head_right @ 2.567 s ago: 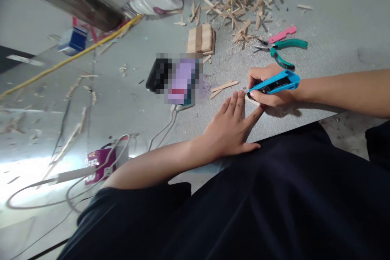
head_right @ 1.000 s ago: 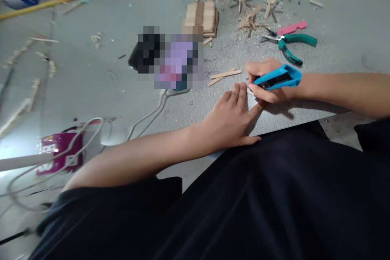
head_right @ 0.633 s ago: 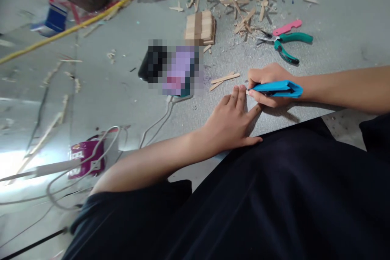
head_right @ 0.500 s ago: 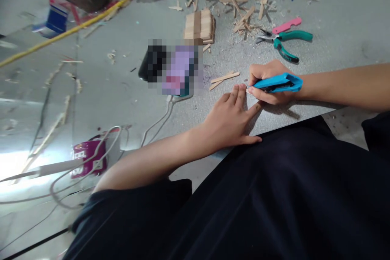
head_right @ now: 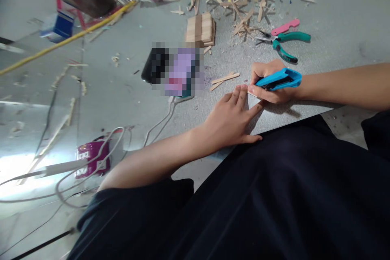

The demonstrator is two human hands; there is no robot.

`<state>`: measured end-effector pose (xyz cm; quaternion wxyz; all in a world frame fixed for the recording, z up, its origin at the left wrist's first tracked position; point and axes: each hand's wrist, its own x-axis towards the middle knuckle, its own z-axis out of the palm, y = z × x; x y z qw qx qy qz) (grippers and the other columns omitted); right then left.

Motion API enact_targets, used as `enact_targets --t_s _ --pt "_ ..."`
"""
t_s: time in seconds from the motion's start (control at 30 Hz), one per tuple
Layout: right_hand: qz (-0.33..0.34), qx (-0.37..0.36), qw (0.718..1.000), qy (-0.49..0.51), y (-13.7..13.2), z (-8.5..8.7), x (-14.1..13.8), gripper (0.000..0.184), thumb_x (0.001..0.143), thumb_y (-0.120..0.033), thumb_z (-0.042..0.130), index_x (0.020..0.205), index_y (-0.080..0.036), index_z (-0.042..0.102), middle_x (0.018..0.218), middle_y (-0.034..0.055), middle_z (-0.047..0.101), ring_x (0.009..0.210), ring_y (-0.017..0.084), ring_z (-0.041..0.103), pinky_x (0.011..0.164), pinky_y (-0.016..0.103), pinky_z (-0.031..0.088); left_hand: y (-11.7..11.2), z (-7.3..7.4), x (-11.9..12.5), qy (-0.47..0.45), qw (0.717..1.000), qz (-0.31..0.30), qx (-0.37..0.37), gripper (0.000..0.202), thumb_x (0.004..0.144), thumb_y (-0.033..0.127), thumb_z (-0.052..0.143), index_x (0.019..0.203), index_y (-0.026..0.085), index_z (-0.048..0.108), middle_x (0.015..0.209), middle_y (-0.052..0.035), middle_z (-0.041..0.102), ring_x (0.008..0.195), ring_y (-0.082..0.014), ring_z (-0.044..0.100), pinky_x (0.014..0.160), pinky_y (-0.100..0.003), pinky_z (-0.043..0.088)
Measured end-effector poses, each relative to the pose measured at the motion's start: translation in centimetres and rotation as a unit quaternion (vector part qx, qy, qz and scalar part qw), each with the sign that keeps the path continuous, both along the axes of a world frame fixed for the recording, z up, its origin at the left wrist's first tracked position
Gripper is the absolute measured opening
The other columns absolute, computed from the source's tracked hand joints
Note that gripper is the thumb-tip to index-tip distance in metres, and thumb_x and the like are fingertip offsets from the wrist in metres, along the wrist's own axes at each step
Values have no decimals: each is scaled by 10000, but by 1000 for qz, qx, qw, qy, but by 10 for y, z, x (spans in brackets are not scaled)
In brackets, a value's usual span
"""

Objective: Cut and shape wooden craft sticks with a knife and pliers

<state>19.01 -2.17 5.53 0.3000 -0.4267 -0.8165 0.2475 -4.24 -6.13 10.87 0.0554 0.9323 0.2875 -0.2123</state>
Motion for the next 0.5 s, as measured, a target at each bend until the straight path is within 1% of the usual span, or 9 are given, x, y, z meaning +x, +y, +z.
enact_targets --t_s 0.07,0.17,0.3,0.4,0.5 --pt "-1 -6 1000 5 0 0 0 284 994 -545 659 920 -279 723 804 52 772 738 255 715 735 424 563 0 0 1 0 1000 -2 1 1117 1001 713 875 1836 117 432 1852 -504 301 1748 -705 363 1338 -736 447" --pt "2 -8 1000 6 1 3 0 328 972 -567 658 915 -250 723 786 59 778 715 231 699 700 386 522 -1 0 2 9 1000 -6 2 1099 1017 705 860 1844 129 422 1849 -508 296 1745 -707 367 1323 -730 460" --pt "-14 -25 1000 -8 1 10 0 337 963 -565 657 896 -239 714 799 77 801 719 226 676 710 376 477 -1 0 3 13 1000 -11 12 1135 1009 708 869 1865 137 389 1843 -511 303 1739 -703 385 1312 -722 478" --pt "-5 -28 1000 -3 -1 11 1 345 983 -554 671 896 -225 723 814 88 804 727 224 667 715 376 454 -1 2 5 23 1000 -11 11 1159 1006 702 876 1887 155 358 1860 -484 315 1743 -689 390 1311 -708 488" --pt "-7 -23 1000 10 -2 11 2 381 988 -585 679 891 -218 708 775 83 763 701 220 622 704 382 415 -1 4 6 26 1000 -12 11 1180 1008 710 871 1908 181 321 1885 -442 321 1763 -660 379 1320 -690 491"
